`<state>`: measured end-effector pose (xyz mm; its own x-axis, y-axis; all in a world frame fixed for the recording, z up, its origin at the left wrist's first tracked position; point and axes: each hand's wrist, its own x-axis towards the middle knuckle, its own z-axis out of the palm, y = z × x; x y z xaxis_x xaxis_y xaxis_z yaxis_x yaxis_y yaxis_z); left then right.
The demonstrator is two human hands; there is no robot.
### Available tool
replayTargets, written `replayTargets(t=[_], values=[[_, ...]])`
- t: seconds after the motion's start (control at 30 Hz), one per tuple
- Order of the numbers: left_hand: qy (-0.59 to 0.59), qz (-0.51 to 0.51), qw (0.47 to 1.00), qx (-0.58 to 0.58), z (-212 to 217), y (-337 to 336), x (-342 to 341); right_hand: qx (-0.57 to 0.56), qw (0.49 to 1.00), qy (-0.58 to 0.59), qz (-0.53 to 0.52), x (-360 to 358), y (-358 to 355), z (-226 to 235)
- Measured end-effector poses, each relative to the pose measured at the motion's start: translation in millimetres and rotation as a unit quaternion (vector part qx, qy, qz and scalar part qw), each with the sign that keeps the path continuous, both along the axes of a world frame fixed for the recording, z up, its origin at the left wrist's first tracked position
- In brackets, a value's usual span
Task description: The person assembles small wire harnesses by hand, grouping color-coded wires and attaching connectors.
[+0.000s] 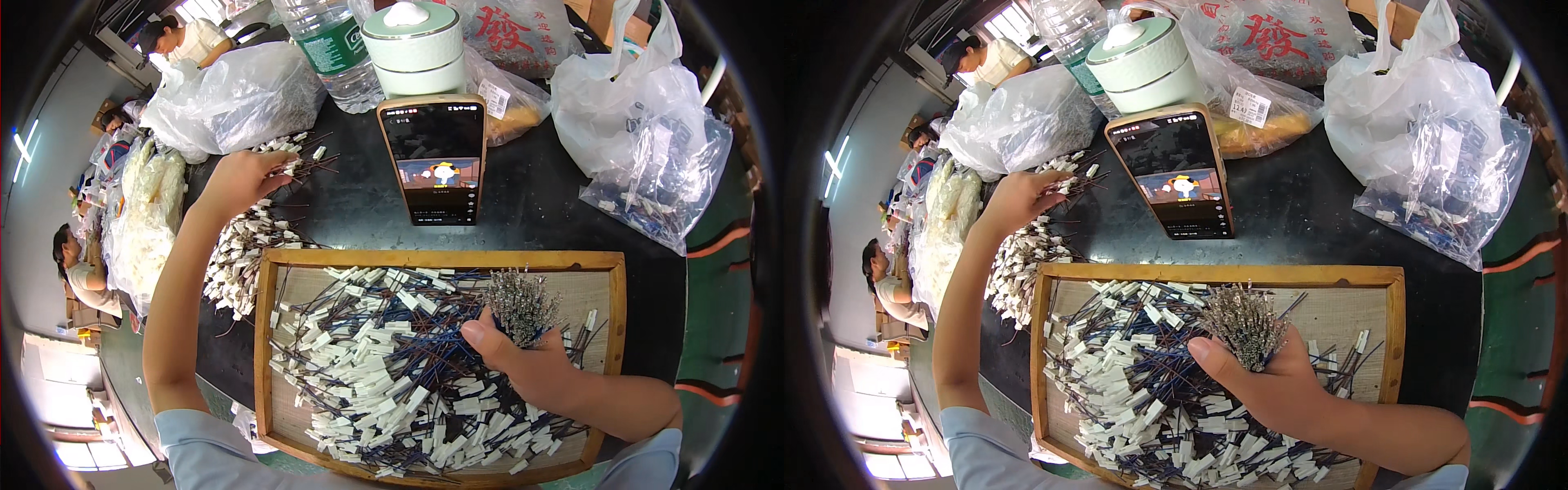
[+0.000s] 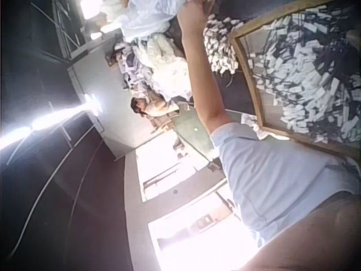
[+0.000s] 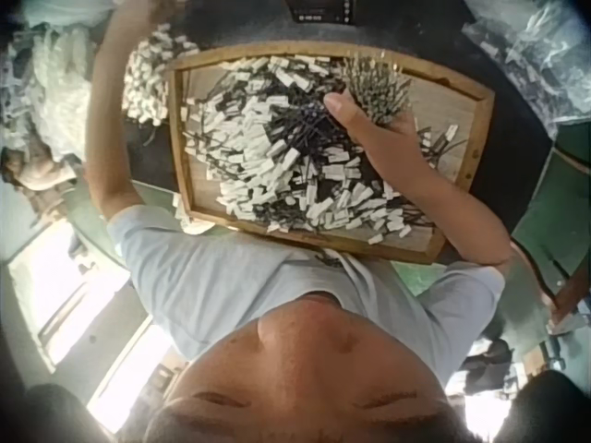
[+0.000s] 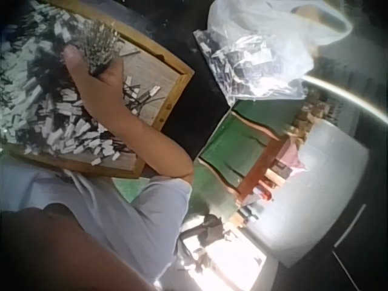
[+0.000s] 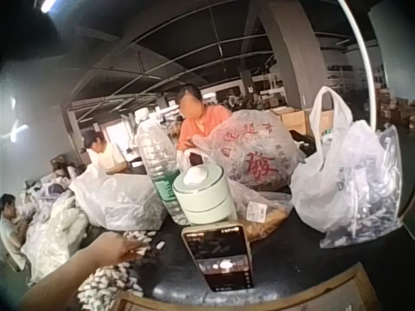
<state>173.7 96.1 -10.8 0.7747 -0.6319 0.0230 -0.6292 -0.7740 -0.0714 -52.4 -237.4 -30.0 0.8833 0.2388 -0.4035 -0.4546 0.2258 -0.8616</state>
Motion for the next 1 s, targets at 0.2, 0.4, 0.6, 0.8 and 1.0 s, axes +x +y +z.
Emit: replayTargets(t=[0.2,0.4,0.6,0.8,1.0], values=[[-0.122,-0.041,0.979,0.16,-16,6,10,-0.004,1.0,-0.003,-0.008,-1,1,-1],[-0.087,-0.011,0.992,0.089,-7,-3,5,-0.001,1.0,-0.006,-0.01,-2,1,-2],[-0.057,-0.036,0.993,0.094,-10,-4,2,-0.003,0.999,0.03,0.016,-1,-2,0],[-0.109,0.0,0.978,0.179,-35,-21,-11,0.003,1.0,-0.001,-0.004,-1,0,-1],[-0.041,0.034,0.992,0.111,-28,-22,-16,0.024,1.0,-0.015,-0.004,-2,0,-2]])
